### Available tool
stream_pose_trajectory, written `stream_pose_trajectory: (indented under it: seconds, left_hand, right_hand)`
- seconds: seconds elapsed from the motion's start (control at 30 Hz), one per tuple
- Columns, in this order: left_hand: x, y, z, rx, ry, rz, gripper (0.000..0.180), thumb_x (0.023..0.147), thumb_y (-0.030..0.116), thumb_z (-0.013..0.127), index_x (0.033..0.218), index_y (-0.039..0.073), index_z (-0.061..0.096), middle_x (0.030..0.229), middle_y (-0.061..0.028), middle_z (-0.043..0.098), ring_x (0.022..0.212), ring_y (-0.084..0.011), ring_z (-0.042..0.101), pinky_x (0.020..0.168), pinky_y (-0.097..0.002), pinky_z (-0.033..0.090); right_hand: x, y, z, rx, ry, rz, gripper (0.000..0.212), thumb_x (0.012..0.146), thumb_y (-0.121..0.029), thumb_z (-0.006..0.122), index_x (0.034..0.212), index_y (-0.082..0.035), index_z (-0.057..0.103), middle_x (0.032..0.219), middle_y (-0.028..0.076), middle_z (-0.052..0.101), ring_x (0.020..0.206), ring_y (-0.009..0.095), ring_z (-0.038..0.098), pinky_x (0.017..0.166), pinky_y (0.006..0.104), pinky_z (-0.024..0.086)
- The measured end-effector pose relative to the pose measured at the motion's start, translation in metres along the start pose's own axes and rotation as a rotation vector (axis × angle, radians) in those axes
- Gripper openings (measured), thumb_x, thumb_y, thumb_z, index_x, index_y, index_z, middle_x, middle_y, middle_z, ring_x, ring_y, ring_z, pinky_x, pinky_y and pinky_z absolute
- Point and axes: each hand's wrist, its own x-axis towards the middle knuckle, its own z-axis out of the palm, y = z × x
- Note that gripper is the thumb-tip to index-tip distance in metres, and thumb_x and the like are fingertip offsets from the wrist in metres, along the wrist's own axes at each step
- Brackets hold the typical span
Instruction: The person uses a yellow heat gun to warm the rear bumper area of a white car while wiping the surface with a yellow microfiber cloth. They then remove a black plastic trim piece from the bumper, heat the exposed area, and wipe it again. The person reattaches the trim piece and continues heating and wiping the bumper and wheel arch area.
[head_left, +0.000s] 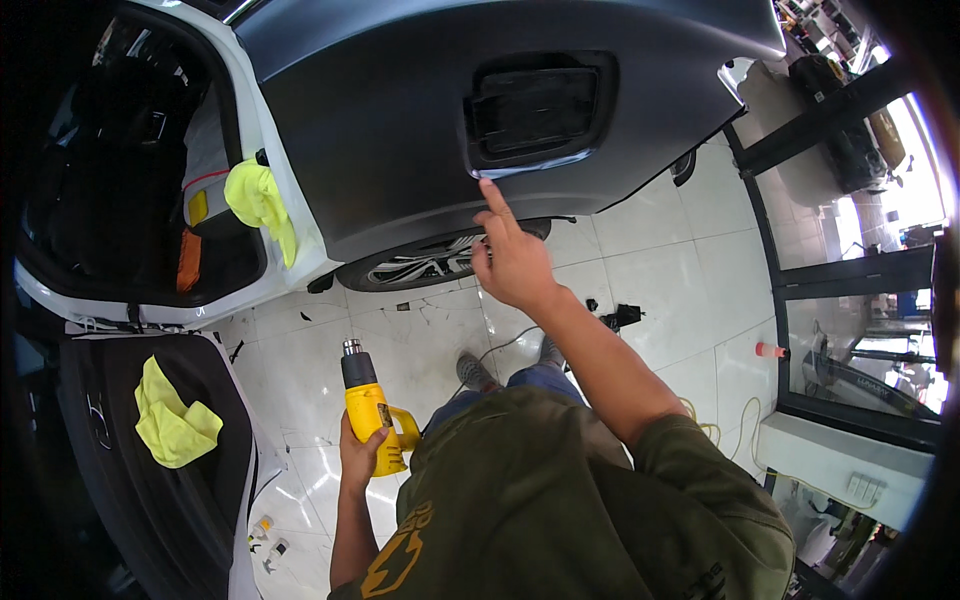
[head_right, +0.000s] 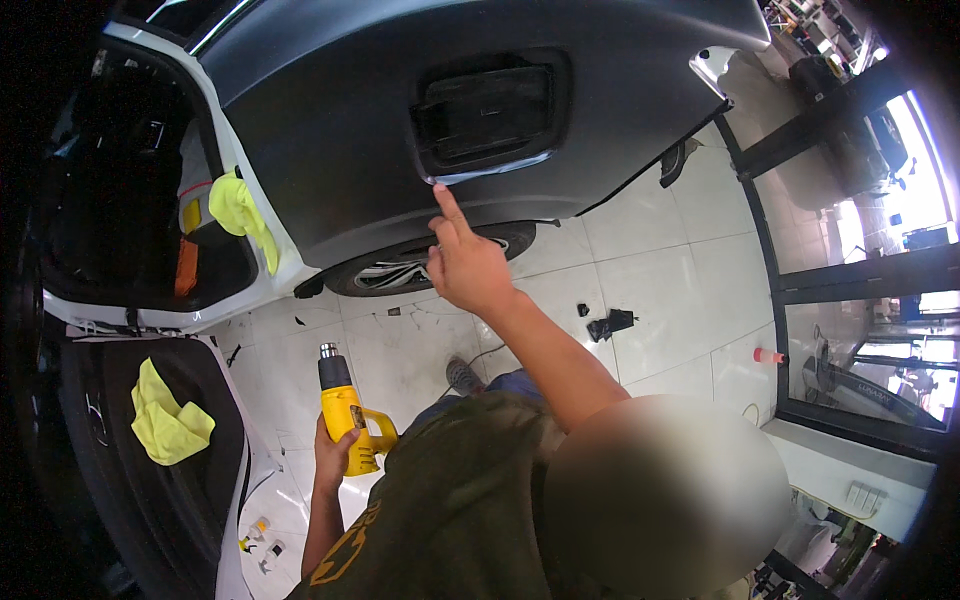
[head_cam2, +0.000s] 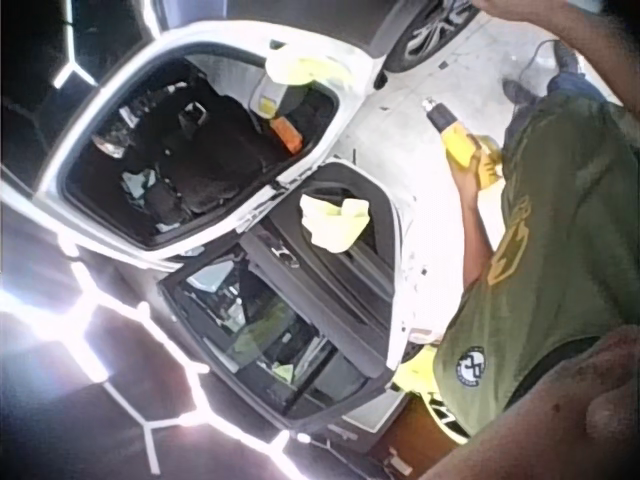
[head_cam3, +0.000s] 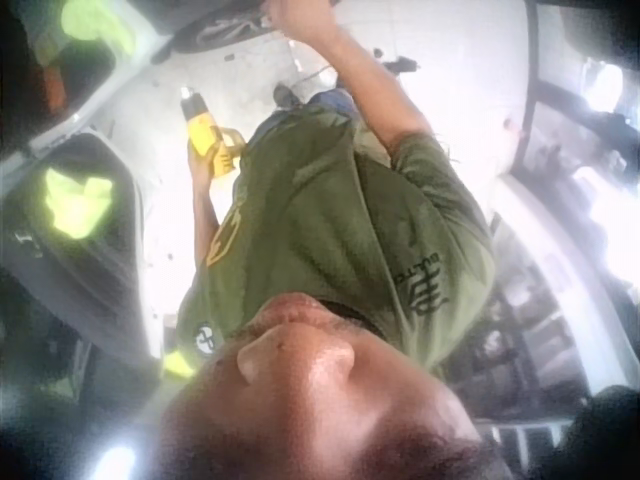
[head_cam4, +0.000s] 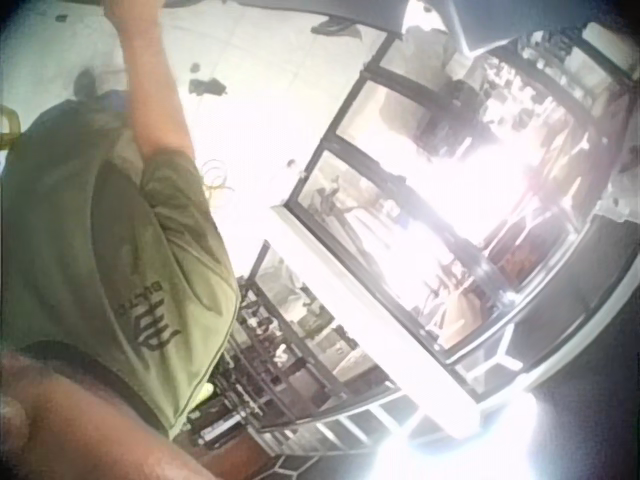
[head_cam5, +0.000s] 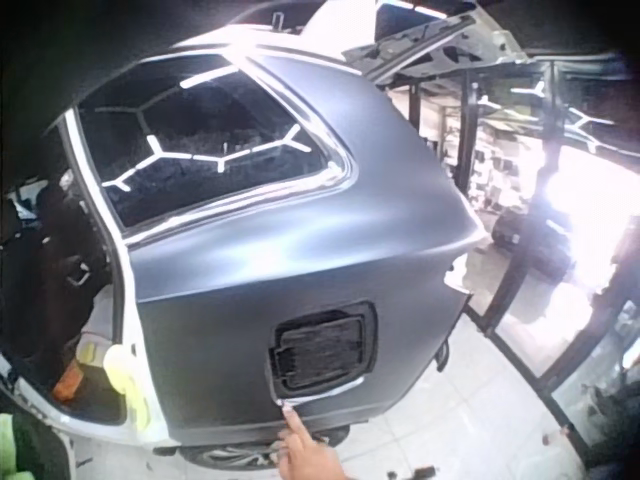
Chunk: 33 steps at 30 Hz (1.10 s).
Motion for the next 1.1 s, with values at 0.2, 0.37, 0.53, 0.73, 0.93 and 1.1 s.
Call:
stream_pose_trajectory:
  seconds: [0.2,0.37,0.53,0.73,0.93,1.1]
  left_hand:
    - [0.002,-0.002,0.004,0.051,-0.031,-0.011,0.067,0.078,0.001,0.068,0.136,0.001,0.034,0.112,-0.0136,0.057,0.097,-0.0242,0.062,0.086,-0.0375,0.053]
    - [-0.006,-0.004,0.007,-0.002,-0.006,-0.036,0.066,0.078,0.001,0.068,0.136,0.001,0.035,0.112,-0.0138,0.057,0.097,-0.0244,0.062,0.087,-0.0375,0.053]
    - [-0.015,-0.011,0.012,0.014,0.029,-0.035,0.068,0.078,0.0,0.068,0.137,0.001,0.034,0.113,-0.0141,0.057,0.097,-0.0245,0.062,0.087,-0.0379,0.053]
    - [-0.025,-0.014,0.037,-0.049,0.087,-0.055,0.07,0.077,0.001,0.068,0.138,0.001,0.033,0.113,-0.0144,0.057,0.098,-0.0246,0.062,0.087,-0.0378,0.053]
    - [-0.025,-0.008,0.05,0.024,0.086,-0.026,0.073,0.077,0.002,0.069,0.139,0.001,0.032,0.113,-0.0148,0.057,0.098,-0.0244,0.062,0.086,-0.0373,0.053]
    - [-0.018,-0.008,0.064,-0.015,0.049,-0.027,0.073,0.076,0.004,0.071,0.139,0.0,0.032,0.113,-0.0149,0.058,0.098,-0.0246,0.063,0.086,-0.0373,0.053]
  right_hand:
    - [0.008,0.019,0.017,-0.071,0.067,-0.039,0.034,0.077,-0.009,0.061,0.11,-0.004,0.053,0.154,0.012,0.03,0.074,0.03,0.068,0.065,0.0409,0.055]
    - [0.009,0.061,-0.009,-0.291,-0.037,-0.157,0.035,0.075,-0.01,0.063,0.109,-0.008,0.054,0.154,0.001,0.031,0.075,0.026,0.069,0.066,0.0393,0.056]
    - [0.011,0.066,-0.049,-0.322,-0.105,-0.077,0.037,0.076,-0.009,0.062,0.112,-0.007,0.054,0.154,0.005,0.033,0.079,0.026,0.069,0.067,0.0404,0.056]
    - [0.009,0.034,-0.015,-0.156,-0.044,-0.165,0.039,0.077,-0.008,0.06,0.115,-0.005,0.055,0.151,0.01,0.036,0.079,0.03,0.068,0.07,0.0411,0.056]
    - [-0.006,0.056,-0.025,0.041,0.197,-0.064,0.022,0.087,-0.019,0.06,0.101,-0.003,0.063,0.112,0.017,0.063,0.072,0.033,0.065,0.071,0.039,0.053]
    - [0.015,0.076,-0.031,0.431,0.089,0.673,0.055,0.094,-0.048,0.054,0.072,0.001,0.066,0.064,0.016,0.064,0.067,0.032,0.064,0.068,0.0373,0.05]
